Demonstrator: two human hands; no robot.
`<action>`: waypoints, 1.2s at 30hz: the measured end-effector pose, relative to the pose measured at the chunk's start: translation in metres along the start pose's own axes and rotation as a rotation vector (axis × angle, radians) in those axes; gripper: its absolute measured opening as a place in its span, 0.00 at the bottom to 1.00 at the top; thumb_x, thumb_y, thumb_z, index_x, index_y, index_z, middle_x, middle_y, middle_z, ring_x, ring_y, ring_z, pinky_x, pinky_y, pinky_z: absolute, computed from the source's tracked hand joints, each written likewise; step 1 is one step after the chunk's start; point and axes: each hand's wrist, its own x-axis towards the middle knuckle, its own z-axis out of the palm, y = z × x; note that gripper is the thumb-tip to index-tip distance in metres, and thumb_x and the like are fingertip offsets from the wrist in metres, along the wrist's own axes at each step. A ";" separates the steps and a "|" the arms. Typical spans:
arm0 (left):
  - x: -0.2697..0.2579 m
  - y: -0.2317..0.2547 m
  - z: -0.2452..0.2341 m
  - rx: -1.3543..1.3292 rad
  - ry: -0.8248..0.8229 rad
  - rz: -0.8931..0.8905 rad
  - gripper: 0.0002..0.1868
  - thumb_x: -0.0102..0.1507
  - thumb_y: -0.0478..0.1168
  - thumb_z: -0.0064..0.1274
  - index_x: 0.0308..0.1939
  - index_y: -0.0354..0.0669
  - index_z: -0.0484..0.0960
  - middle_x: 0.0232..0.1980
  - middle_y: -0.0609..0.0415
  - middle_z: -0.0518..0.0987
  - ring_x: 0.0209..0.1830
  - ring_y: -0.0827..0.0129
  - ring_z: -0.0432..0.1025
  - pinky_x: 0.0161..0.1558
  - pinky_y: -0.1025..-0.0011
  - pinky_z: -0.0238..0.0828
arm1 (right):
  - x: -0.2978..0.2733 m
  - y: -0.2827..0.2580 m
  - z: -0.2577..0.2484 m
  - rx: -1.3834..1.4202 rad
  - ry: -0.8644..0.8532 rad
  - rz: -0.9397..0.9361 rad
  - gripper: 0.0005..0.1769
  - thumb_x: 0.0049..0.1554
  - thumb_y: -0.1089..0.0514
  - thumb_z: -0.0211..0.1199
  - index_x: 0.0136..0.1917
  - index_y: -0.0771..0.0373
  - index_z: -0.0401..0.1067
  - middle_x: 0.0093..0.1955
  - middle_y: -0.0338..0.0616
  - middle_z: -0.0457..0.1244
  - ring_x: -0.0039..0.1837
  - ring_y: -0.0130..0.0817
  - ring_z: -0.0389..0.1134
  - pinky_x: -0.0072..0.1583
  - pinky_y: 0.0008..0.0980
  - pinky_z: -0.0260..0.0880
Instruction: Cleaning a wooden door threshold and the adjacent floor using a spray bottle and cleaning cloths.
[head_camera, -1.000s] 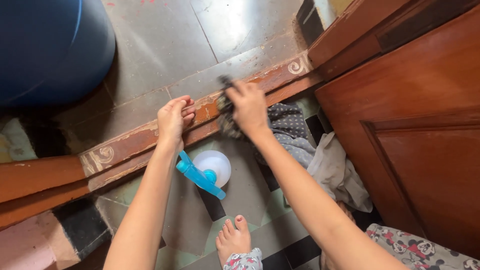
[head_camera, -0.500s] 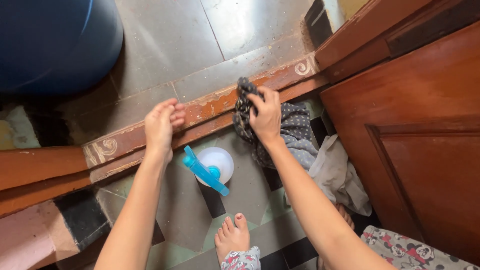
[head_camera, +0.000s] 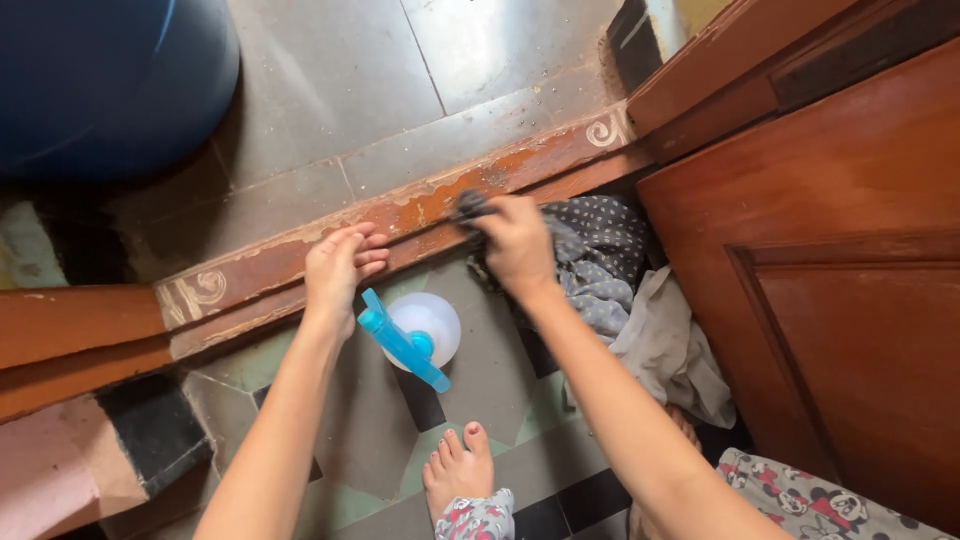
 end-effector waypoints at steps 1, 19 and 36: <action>0.001 0.001 0.001 -0.001 0.001 0.000 0.17 0.69 0.37 0.42 0.56 0.29 0.79 0.47 0.44 0.84 0.41 0.67 0.79 0.44 0.73 0.79 | 0.003 -0.015 0.008 0.000 -0.001 -0.001 0.11 0.46 0.71 0.63 0.44 0.62 0.77 0.52 0.48 0.67 0.58 0.49 0.67 0.60 0.43 0.69; 0.015 0.003 0.010 -0.055 0.005 -0.012 0.18 0.69 0.38 0.43 0.57 0.30 0.78 0.47 0.44 0.83 0.41 0.66 0.79 0.44 0.72 0.79 | 0.004 -0.027 0.007 0.048 -0.106 -0.196 0.08 0.51 0.66 0.63 0.46 0.64 0.76 0.56 0.51 0.66 0.61 0.50 0.67 0.61 0.44 0.69; 0.023 -0.014 0.016 -0.067 -0.109 -0.013 0.18 0.69 0.39 0.43 0.56 0.29 0.79 0.47 0.44 0.84 0.41 0.65 0.81 0.43 0.71 0.81 | 0.001 -0.003 0.014 -0.057 -0.054 -0.035 0.10 0.46 0.69 0.62 0.42 0.60 0.77 0.54 0.43 0.68 0.59 0.48 0.67 0.58 0.44 0.67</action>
